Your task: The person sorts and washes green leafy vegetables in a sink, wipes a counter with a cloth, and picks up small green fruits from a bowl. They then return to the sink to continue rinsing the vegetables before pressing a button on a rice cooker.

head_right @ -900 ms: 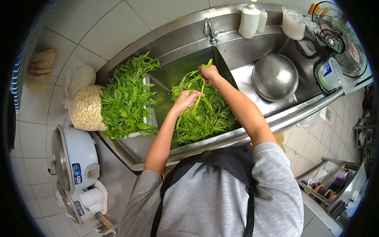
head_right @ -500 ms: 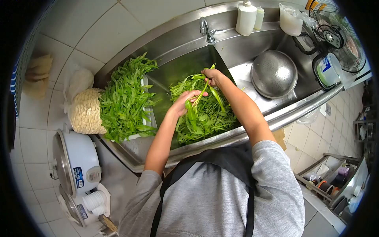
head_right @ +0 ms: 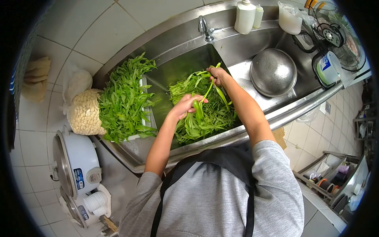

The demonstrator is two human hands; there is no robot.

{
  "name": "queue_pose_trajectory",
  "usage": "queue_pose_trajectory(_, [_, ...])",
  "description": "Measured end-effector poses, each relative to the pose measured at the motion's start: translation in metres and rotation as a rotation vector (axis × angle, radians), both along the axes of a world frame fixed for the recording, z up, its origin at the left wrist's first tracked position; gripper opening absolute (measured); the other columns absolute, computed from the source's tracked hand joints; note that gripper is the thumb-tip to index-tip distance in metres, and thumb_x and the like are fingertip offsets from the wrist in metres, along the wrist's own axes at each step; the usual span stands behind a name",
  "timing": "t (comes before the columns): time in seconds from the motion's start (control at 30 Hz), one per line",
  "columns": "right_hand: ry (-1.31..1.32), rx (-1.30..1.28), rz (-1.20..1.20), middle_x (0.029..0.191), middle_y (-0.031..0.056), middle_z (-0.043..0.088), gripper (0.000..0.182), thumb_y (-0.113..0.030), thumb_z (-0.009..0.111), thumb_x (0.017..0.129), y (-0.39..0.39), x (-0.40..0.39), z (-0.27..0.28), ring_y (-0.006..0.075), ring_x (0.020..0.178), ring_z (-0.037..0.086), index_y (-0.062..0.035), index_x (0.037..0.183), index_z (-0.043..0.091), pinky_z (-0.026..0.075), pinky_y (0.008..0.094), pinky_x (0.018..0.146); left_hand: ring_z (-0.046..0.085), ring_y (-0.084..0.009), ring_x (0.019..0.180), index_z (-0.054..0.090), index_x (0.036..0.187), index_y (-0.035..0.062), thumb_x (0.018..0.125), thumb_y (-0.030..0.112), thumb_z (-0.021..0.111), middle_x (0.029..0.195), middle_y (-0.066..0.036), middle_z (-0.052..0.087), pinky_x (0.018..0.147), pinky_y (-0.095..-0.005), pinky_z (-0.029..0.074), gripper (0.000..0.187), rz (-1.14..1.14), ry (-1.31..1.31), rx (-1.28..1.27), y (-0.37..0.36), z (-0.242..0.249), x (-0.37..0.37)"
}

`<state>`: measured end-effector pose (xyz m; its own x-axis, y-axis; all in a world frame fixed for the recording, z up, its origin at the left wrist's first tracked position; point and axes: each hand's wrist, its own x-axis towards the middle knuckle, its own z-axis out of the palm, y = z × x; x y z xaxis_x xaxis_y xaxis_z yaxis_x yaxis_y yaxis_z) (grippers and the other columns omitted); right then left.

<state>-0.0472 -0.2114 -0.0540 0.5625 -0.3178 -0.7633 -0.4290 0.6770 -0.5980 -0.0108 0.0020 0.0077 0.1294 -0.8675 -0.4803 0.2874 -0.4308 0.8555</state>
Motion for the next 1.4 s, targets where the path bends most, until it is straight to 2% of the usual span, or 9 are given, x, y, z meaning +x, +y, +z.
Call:
queue_pose_trajectory(0.1, [-0.017,-0.394,0.024,0.058,0.0012,0.046,0.022,-0.027,0.056,0.084,0.007,-0.012,0.019,0.0097,0.035,0.038,-0.006,0.079,0.051,0.027,0.0243,0.031,0.035,-0.0057,0.04,0.064,0.089,0.0031,0.087,0.034,0.05,0.051,0.004,0.042,0.04,-0.0207,0.029,0.034,0.058,-0.615,0.047,0.014,-0.013,0.004])
queue_pose_trajectory(0.2, [-0.051,-0.715,0.136,0.07,0.011,0.058,0.027,-0.026,0.059,0.08,-0.002,-0.015,0.008,0.0215,0.047,0.054,-0.0007,0.089,0.056,0.043,0.0326,0.045,0.038,-0.0078,0.04,0.065,0.089,0.0038,0.088,0.039,0.049,0.051,0.002,0.043,0.043,-0.024,0.034,0.039,0.251,-0.733,0.118,0.04,-0.045,0.021])
queue_pose_trajectory(0.3, [0.02,-1.065,0.428,0.098,0.0252,0.059,0.043,-0.029,0.06,0.074,0.004,-0.025,-0.002,0.037,0.096,0.055,0.0002,0.106,0.054,0.044,0.0418,0.082,0.041,-0.0086,0.04,0.064,0.089,0.0029,0.089,0.043,0.045,0.05,0.0,0.043,0.044,-0.0257,0.036,0.045,0.37,-0.498,0.267,0.061,-0.056,0.025])
queue_pose_trajectory(0.37, [0.077,-1.284,0.593,0.093,0.0246,0.06,0.045,-0.032,0.06,0.074,0.018,-0.032,-0.037,0.0359,0.091,0.058,0.0019,0.104,0.054,0.046,0.0422,0.082,0.044,-0.0099,0.04,0.064,0.088,0.0026,0.089,0.045,0.044,0.049,0.0,0.042,0.045,-0.0267,0.038,0.047,0.383,-0.481,0.249,0.07,-0.063,0.024])
queue_pose_trajectory(0.47, [0.209,-0.773,1.638,0.095,0.021,0.061,0.048,-0.041,0.068,0.07,0.033,-0.037,-0.116,0.029,0.083,0.061,0.0011,0.092,0.059,0.052,0.0361,0.065,0.047,-0.0116,0.039,0.063,0.087,0.0013,0.09,0.046,0.041,0.048,-0.001,0.043,0.044,-0.0282,0.039,0.05,0.413,-0.431,0.192,0.082,-0.095,0.027])
queue_pose_trajectory(0.53, [0.199,-0.502,1.67,0.096,0.0125,0.063,0.078,-0.031,0.069,0.072,0.056,-0.056,-0.096,0.0256,0.084,0.061,-0.0108,0.134,0.026,0.052,0.0318,0.062,0.05,-0.0128,0.04,0.062,0.086,-0.0001,0.09,0.045,0.041,0.049,-0.003,0.046,0.045,-0.0285,0.04,0.05,0.443,-0.423,0.191,0.086,-0.108,0.027])
queue_pose_trajectory(0.63, [0.203,-0.814,1.85,0.105,0.0158,0.058,0.059,-0.021,0.066,0.075,0.073,-0.017,-0.042,0.0276,0.083,0.061,-0.0081,0.127,0.04,0.052,0.035,0.066,0.056,-0.0223,0.05,0.06,0.081,0.0012,0.086,0.044,0.049,0.061,-0.013,0.057,0.053,-0.0349,0.044,0.044,0.44,-0.642,0.317,0.092,-0.116,0.026])
queue_pose_trajectory(0.97, [-0.089,-1.532,1.479,0.109,0.0122,0.051,0.026,0.001,0.05,0.073,0.083,0.07,-0.259,0.0225,0.111,0.042,-0.0041,0.098,0.057,0.045,0.0375,0.085,0.059,-0.0354,0.067,0.059,0.082,0.0025,0.082,0.044,0.054,0.065,-0.018,0.058,0.059,-0.0412,0.045,0.041,0.23,-0.689,0.622,0.096,-0.097,0.046])
queue_pose_trajectory(1.4, [0.09,-1.641,1.357,0.102,0.0082,0.05,0.029,-0.012,0.05,0.078,0.154,0.172,-0.323,0.0209,0.104,0.043,-0.0083,0.107,0.048,0.037,0.035,0.084,0.06,-0.0333,0.063,0.06,0.088,0.0093,0.083,0.041,0.052,0.062,-0.013,0.06,0.057,-0.0429,0.046,0.033,0.032,-0.743,0.647,0.094,-0.1,0.038])
